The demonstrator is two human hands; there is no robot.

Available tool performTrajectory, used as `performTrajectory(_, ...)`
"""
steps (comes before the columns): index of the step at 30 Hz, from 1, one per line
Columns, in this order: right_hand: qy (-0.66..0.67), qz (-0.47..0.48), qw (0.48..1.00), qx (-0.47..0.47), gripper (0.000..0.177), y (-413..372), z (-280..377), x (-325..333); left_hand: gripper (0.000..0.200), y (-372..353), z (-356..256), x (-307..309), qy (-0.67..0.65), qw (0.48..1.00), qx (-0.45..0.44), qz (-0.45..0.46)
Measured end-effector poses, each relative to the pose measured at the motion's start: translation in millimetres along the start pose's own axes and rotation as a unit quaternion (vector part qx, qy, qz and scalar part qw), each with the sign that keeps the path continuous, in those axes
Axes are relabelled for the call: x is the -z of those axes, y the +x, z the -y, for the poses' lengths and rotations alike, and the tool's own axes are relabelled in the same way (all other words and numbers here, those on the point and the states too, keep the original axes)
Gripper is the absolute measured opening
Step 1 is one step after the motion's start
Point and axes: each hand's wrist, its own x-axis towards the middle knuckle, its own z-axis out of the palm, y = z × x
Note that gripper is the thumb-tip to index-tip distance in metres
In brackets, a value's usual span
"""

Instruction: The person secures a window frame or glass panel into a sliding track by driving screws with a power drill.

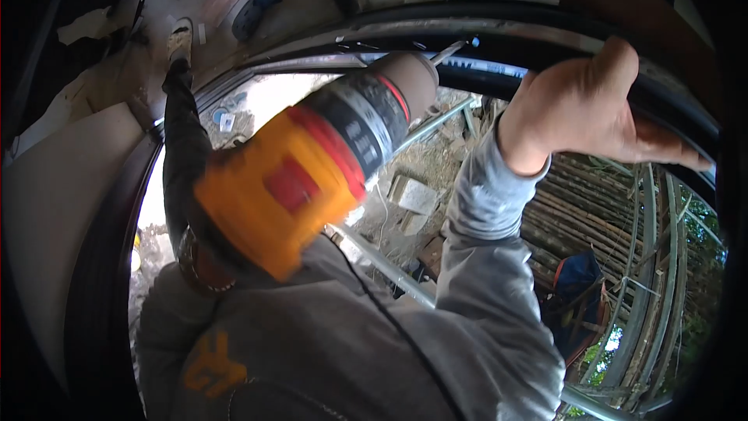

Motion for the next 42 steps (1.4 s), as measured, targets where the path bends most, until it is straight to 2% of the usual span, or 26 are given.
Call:
performTrajectory(1,0.002,0.03,0.999,-0.012,0.105,5,11,-4,0.041,-5,1,1,-0.013,1.0,-0.004,0.003)
performTrajectory(2,0.013,0.02,1.0,-0.006,0.105,4,10,-8,0.04,-4,2,-4,-0.019,1.0,0.0,0.015)
performTrajectory(4,-0.073,0.009,0.996,-0.047,0.105,0,12,-1,0.04,-6,2,-3,-0.045,0.999,0.002,0.021)
performTrajectory(6,-0.079,0.01,0.995,-0.063,0.103,-1,19,-5,0.039,-1,1,-6,-0.066,0.998,0.009,0.02)
performTrajectory(12,0.005,-0.044,0.997,-0.056,0.102,-3,14,-9,0.037,-1,11,-26,-0.115,0.993,0.021,0.03)
performTrajectory(14,0.009,-0.033,0.99,-0.139,0.105,-5,23,-8,0.036,-6,16,-39,-0.121,0.992,0.019,0.038)
performTrajectory(20,0.015,-0.052,0.988,-0.142,0.101,1,30,-14,0.033,-2,28,-67,-0.169,0.984,0.027,0.044)
performTrajectory(22,-0.054,-0.031,0.989,-0.137,0.1,3,32,-12,0.033,2,29,-73,-0.195,0.979,0.032,0.048)
performTrajectory(28,-0.027,-0.031,0.99,-0.135,0.091,6,29,-13,0.031,35,35,-95,-0.27,0.96,0.061,0.051)
performTrajectory(30,-0.071,-0.062,0.983,-0.157,0.089,4,34,-19,0.03,52,40,-105,-0.292,0.953,0.071,0.042)
performTrajectory(33,-0.092,-0.038,0.983,-0.153,0.089,5,35,-12,0.029,72,46,-114,-0.331,0.94,0.076,0.024)
performTrajectory(35,-0.09,-0.076,0.97,-0.211,0.082,0,44,-21,0.028,80,46,-119,-0.359,0.93,0.074,0.015)
performTrajectory(42,-0.147,-0.018,0.972,-0.183,0.068,-6,34,-35,0.026,101,42,-129,-0.456,0.887,0.07,-0.006)
